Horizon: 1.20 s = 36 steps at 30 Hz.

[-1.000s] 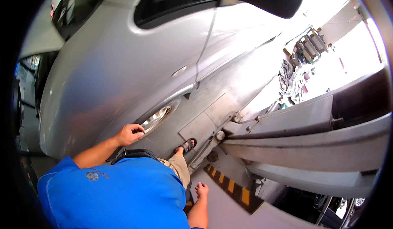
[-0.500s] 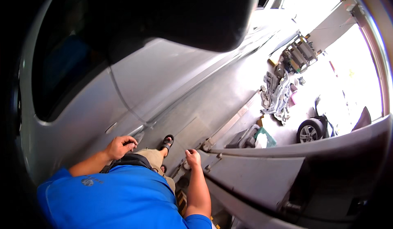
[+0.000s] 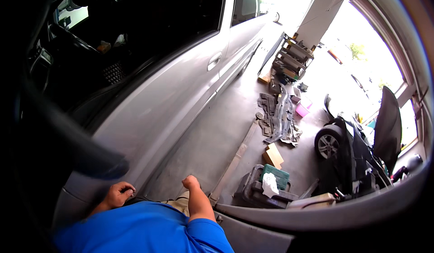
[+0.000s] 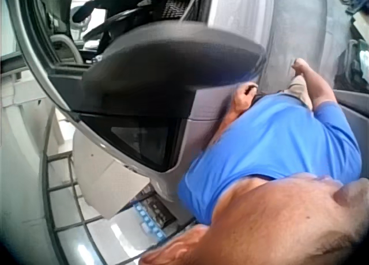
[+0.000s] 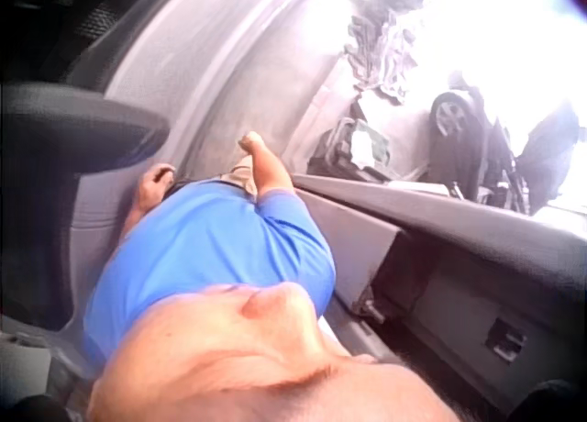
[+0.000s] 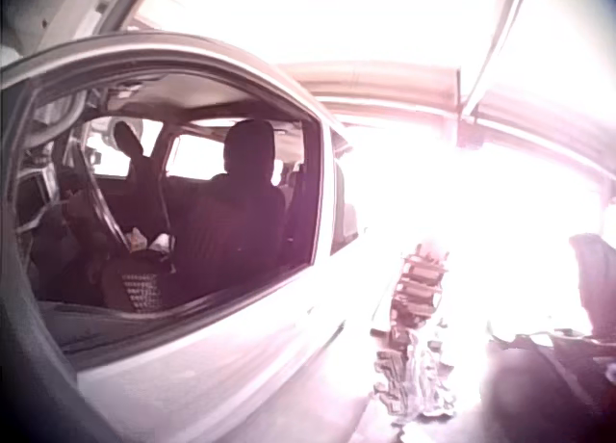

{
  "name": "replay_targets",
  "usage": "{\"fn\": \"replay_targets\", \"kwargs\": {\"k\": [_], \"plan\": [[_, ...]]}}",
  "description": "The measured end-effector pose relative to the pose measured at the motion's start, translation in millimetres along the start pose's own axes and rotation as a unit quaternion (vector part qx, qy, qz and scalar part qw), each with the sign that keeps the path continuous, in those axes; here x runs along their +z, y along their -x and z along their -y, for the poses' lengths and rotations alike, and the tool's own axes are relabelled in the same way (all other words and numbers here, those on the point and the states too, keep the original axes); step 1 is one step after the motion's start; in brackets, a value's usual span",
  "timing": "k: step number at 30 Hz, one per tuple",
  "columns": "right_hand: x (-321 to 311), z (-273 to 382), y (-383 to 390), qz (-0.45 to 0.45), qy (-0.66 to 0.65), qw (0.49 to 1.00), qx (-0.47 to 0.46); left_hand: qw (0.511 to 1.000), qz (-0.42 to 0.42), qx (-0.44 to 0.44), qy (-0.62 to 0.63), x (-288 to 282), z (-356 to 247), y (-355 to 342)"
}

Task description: The person removes screws and clips from a car's front grille and bumper using a screwdriver and by hand, then handles various detached plastic parts.

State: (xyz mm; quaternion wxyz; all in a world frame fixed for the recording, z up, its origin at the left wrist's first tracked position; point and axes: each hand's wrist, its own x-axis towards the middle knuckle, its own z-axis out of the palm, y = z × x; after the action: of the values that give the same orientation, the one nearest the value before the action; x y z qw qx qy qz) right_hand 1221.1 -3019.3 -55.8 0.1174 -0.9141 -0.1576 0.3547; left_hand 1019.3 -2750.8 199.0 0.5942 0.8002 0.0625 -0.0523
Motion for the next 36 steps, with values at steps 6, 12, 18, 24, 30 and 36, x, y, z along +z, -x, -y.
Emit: {"fn": "replay_targets", "kwargs": {"k": [6, 12, 18, 24, 30, 36], "plan": [[-68, -82, -155, 0.018, -0.028, 0.999, -0.019, 0.993, -0.077, -0.040, 0.075, 52, 12, -115], [-120, -229, -308, 0.035, 0.064, 0.991, -0.113, 0.982, -0.121, 0.019, -0.147, 143, -109, -306], [-318, -330, -297, 0.046, -0.068, 0.991, -0.107, 0.961, -0.136, 0.064, -0.231, 239, -208, -497], [-466, -476, -294, -0.041, -0.293, 0.955, 0.007, 0.996, -0.014, 0.006, -0.084, 340, -248, -735], [-524, -663, -351, -0.130, -0.544, 0.816, 0.146, 0.972, 0.175, 0.109, -0.114, 481, -312, -973], [-570, -853, -348, -0.294, -0.653, 0.595, 0.365, 0.955, 0.248, 0.149, -0.064, 610, -366, -1218]]}}
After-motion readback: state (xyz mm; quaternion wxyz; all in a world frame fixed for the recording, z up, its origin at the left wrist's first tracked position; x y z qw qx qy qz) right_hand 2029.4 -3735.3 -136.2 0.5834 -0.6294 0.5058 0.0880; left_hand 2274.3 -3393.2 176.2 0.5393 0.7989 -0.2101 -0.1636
